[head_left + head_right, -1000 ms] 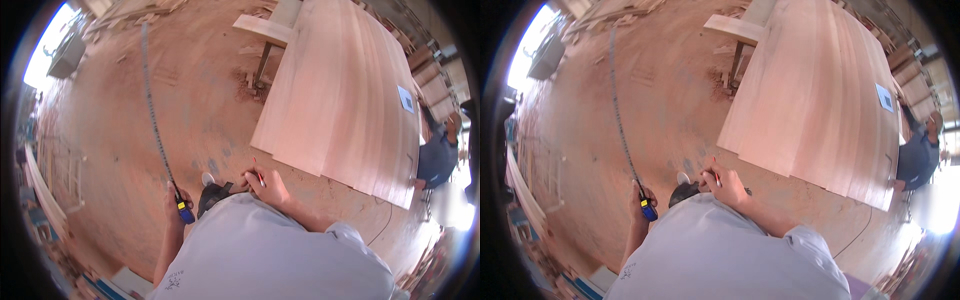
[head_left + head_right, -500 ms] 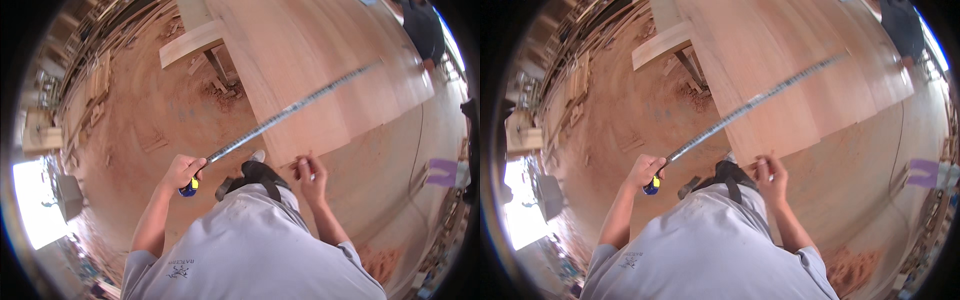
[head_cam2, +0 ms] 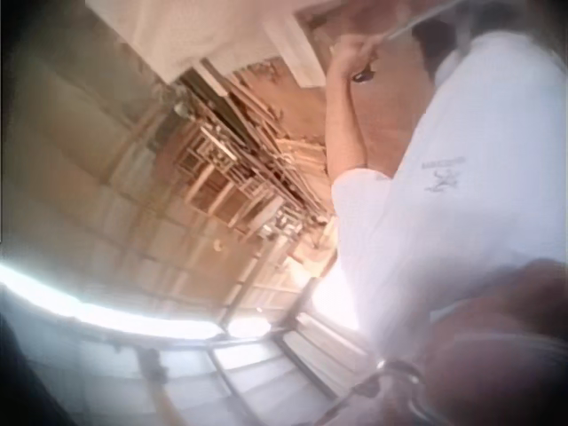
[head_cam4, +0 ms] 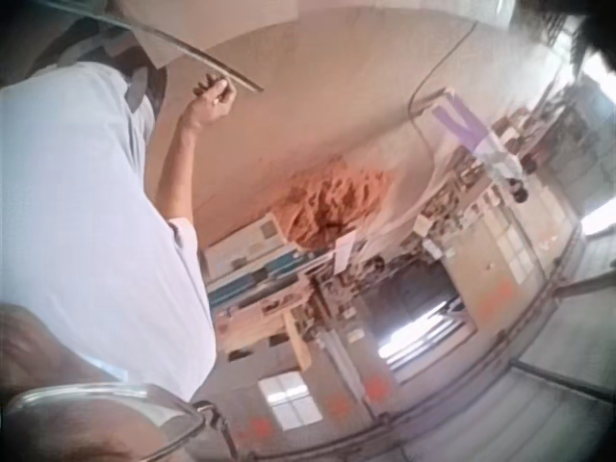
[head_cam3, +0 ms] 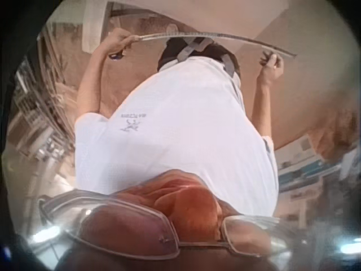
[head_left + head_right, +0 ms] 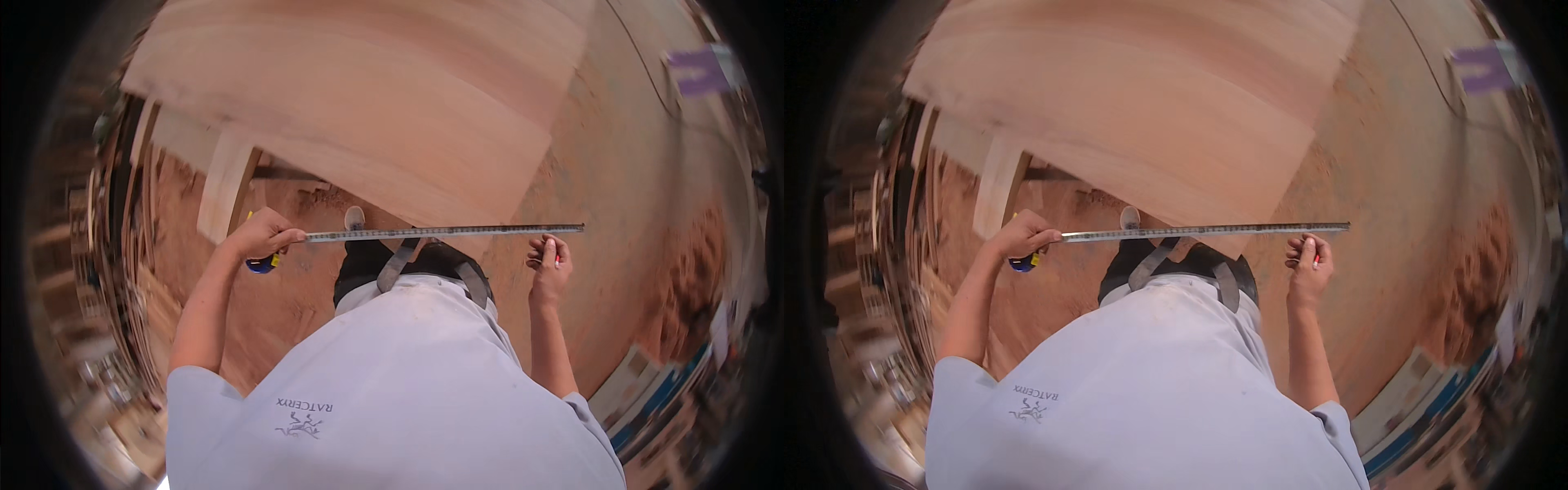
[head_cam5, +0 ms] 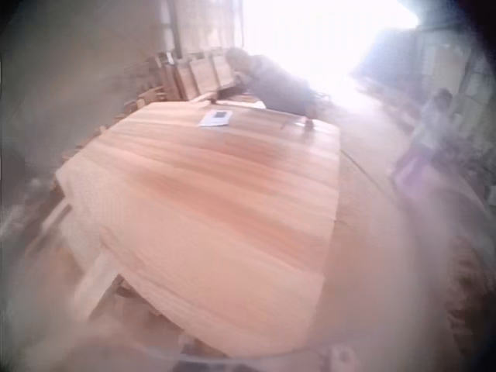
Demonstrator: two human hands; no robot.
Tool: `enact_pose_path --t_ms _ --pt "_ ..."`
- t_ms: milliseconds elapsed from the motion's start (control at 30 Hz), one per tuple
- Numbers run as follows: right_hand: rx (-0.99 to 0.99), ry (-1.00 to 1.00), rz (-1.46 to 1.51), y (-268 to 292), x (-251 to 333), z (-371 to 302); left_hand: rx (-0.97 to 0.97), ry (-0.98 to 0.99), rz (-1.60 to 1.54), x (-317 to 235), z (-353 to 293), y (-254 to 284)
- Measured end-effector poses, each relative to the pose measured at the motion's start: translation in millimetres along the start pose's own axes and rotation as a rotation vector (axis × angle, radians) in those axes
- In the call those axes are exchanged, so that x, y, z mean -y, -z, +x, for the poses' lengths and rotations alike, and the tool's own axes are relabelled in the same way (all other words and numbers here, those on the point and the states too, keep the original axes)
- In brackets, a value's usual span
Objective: The person uses a tape measure and pencil to mark measurements on a large sheet of plywood. They repeatedly measure and mark along the edges and across the surface while another person assists with a square tool.
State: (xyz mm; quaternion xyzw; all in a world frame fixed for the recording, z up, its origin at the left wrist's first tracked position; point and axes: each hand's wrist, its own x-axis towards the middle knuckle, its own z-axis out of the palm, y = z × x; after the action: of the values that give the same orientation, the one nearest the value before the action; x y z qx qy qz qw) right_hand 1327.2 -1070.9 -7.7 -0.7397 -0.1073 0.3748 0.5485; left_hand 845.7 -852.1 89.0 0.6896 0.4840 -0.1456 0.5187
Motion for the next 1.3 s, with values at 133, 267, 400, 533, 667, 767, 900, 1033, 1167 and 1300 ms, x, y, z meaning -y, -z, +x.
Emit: enact_pose_path --t_ms 133,267,400,533,667,767,900,1033,1167,1300 --pt "-0.235 -0.142 0.172 -27 -31 -48 0.139 -0.145 0.250 27 61 65" --pt "-0.455 -0.258 0.396 -56 -42 -85 0.265 -0.202 0.193 49 103 105" --pt "-0.534 -0.267 0.487 -71 -62 -86 0.332 -0.260 0.319 56 125 135" --pt "-0.506 -0.238 0.301 -81 -55 -94 0.284 -0.237 0.373 68 129 150" --pt "-0.462 -0.215 0.115 -91 -46 -93 0.193 -0.208 0.498 69 133 152" --pt "-0.501 -0.114 -0.204 -85 -56 -89 0.143 -0.157 0.556 69 128 145" --pt "-0.562 -0.050 -0.434 -97 -46 -88 0.097 -0.135 0.544 79 128 145" --pt "-0.606 -0.034 -0.378 -104 -52 -89 0.089 -0.135 0.465 98 133 148" --pt "-0.634 -0.020 -0.383 -106 -56 -87 0.069 -0.071 0.433 98 135 149" --pt "-0.660 -0.038 -0.321 -108 -57 -87 0.075 -0.076 0.477 86 138 152"
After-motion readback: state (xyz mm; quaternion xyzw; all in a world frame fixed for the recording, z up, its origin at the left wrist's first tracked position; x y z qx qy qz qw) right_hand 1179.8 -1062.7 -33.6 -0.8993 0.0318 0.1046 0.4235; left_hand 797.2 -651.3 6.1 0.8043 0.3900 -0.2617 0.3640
